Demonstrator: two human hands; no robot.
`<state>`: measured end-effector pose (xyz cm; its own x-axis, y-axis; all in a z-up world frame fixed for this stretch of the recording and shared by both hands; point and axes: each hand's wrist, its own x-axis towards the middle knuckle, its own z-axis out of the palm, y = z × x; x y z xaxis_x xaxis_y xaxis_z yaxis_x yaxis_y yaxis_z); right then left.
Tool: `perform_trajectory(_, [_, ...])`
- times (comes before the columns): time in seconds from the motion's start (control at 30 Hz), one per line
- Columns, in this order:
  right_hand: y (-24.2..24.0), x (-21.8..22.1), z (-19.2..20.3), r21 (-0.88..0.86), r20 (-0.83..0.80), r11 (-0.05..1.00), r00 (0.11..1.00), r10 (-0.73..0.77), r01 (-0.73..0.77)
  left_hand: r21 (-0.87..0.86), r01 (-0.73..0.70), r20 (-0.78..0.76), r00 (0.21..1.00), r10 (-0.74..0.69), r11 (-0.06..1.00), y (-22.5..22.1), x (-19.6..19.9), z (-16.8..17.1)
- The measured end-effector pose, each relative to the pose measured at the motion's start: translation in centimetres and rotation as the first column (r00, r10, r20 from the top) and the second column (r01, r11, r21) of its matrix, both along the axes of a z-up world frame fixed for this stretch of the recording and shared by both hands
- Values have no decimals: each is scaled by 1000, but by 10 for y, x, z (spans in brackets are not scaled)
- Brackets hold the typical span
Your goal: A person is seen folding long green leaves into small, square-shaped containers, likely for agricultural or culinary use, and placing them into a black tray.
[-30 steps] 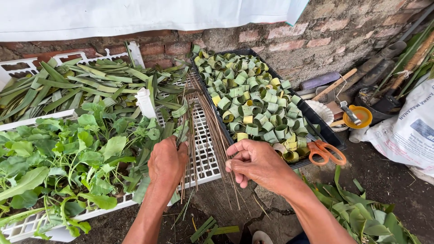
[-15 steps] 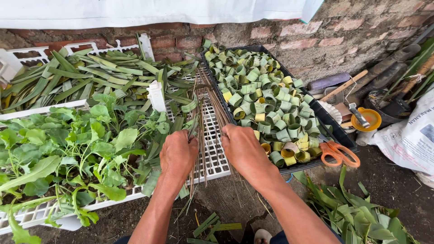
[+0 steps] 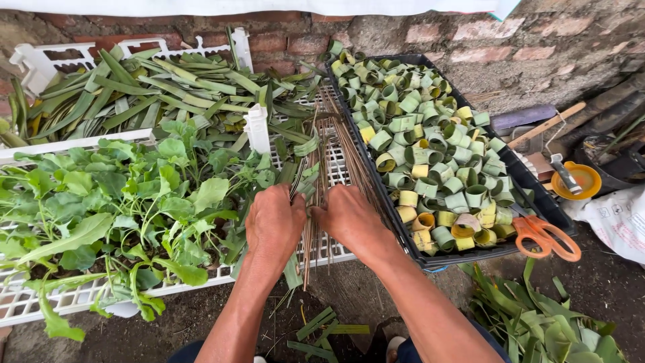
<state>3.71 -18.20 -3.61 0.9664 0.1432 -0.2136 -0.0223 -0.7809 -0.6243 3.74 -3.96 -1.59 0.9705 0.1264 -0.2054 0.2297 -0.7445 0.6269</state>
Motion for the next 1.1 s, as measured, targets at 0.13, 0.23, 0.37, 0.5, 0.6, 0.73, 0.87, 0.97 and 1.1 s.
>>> perform_trajectory(0.13, [7, -8, 19, -72, -141, 996, 988, -59, 50, 16, 26, -42, 999, -26, 1000, 4, 2, -1])
perform_trajectory(0.23, [4, -10, 24, -41, -181, 997, 981, -67, 61, 21, 42, -44, 998, -41, 999, 4, 1, -1])
perform_trajectory(0.37, [4, -19, 46, -42, -201, 998, 979, -44, 37, 10, 49, -45, 998, -49, 999, 5, 0, 0])
perform_trajectory(0.5, [-6, -21, 41, -47, -192, 998, 980, -48, 40, 14, 64, -29, 998, -63, 998, 6, -1, -3])
perform_trajectory(0.6, [-17, -19, 30, -16, -110, 997, 991, -74, 73, -3, 64, -41, 997, -64, 998, 5, -4, 2])
perform_trajectory(0.73, [-25, -19, 24, 51, -63, 994, 993, -96, 99, -13, 66, -29, 997, -66, 998, 6, -3, 7])
perform_trajectory(0.87, [-7, -34, 51, 20, -159, 997, 984, -76, 81, -19, 74, -7, 997, -74, 997, 12, -1, 11])
perform_trajectory(0.97, [-1, -37, 63, -45, -126, 997, 990, -66, 61, -24, 81, 15, 997, -81, 996, 10, -2, 10])
perform_trajectory(1.1, [3, -38, 74, -135, -166, 988, 982, -91, 69, -16, 94, 14, 996, -94, 995, 7, -2, 3])
